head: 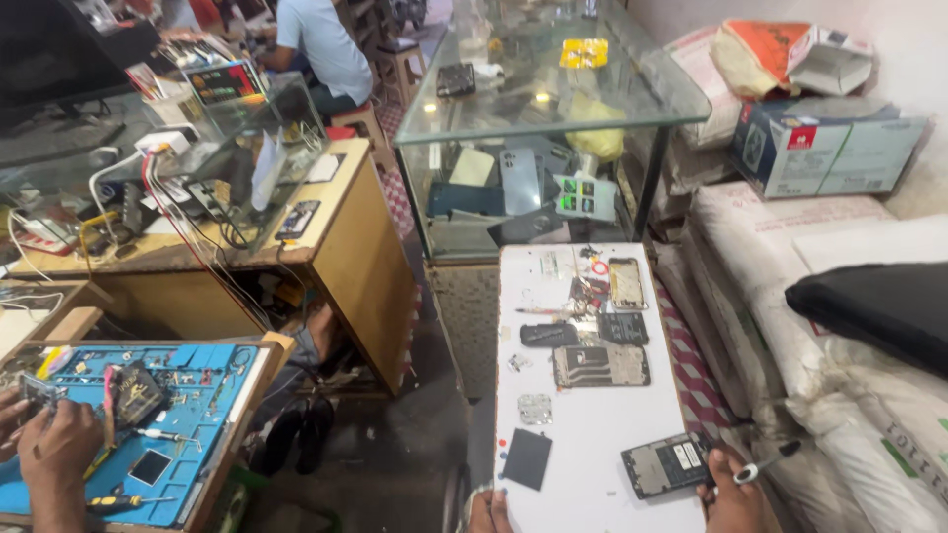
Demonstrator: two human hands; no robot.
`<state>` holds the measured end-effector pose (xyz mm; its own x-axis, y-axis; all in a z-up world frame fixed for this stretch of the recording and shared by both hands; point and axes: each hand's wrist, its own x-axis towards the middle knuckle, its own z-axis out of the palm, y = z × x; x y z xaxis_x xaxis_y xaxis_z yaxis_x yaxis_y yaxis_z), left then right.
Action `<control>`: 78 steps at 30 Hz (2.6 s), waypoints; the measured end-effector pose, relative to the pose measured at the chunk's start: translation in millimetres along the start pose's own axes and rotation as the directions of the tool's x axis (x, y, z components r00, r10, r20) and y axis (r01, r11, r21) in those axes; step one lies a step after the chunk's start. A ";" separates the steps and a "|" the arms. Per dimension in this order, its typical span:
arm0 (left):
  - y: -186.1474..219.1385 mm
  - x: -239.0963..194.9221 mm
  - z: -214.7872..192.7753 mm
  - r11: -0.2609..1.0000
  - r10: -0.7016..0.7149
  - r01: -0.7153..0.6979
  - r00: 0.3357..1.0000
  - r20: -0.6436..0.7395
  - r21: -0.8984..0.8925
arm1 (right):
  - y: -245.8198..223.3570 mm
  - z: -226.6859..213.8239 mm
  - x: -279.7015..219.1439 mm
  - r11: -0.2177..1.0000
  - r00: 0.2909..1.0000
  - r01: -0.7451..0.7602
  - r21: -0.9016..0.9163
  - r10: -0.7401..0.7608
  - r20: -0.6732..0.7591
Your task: The person uses a prying tool to separate the back cover of a smartphone, then reattaches it and presses along the edges to secure it. The phone is handled repeatedly and placed on a cluttered workbench with other disassembled devices.
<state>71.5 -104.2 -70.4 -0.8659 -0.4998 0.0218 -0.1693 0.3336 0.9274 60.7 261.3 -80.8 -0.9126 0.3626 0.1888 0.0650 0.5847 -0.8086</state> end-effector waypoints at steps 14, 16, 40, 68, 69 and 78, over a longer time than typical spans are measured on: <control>-81.3 7.3 0.0 0.759 -0.060 -0.174 0.941 0.334 0.627 | -38.2 -27.0 -1.6 0.810 0.946 -0.322 0.489 0.253 0.204; -69.0 19.2 -17.4 0.732 -0.045 -0.236 0.919 0.391 0.639 | -48.7 -30.4 0.6 0.791 0.940 -0.334 0.512 0.240 0.243; 183.8 18.2 7.8 0.749 0.328 0.286 0.624 0.709 -0.598 | -162.9 -16.1 23.6 0.936 0.897 -0.024 0.352 -0.135 0.421; 163.7 1.2 11.9 0.701 0.260 0.370 0.662 0.702 -0.609 | -207.2 -28.5 34.1 0.819 0.882 0.467 -0.332 -0.409 0.234; 162.1 0.5 11.6 0.696 0.255 0.389 0.651 0.714 -0.604 | -207.5 -26.4 32.0 0.822 0.872 0.482 -0.303 -0.417 0.256; 164.3 15.2 -8.4 0.471 0.368 0.389 0.729 0.577 -0.792 | -166.6 -56.6 57.4 0.861 0.948 0.312 -0.402 -0.313 0.068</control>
<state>34.5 -63.7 85.5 -0.9652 0.2198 0.1415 -0.0441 -0.6705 0.7406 20.3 225.8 96.2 -0.9123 0.1118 0.3940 -0.0669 0.9084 -0.4127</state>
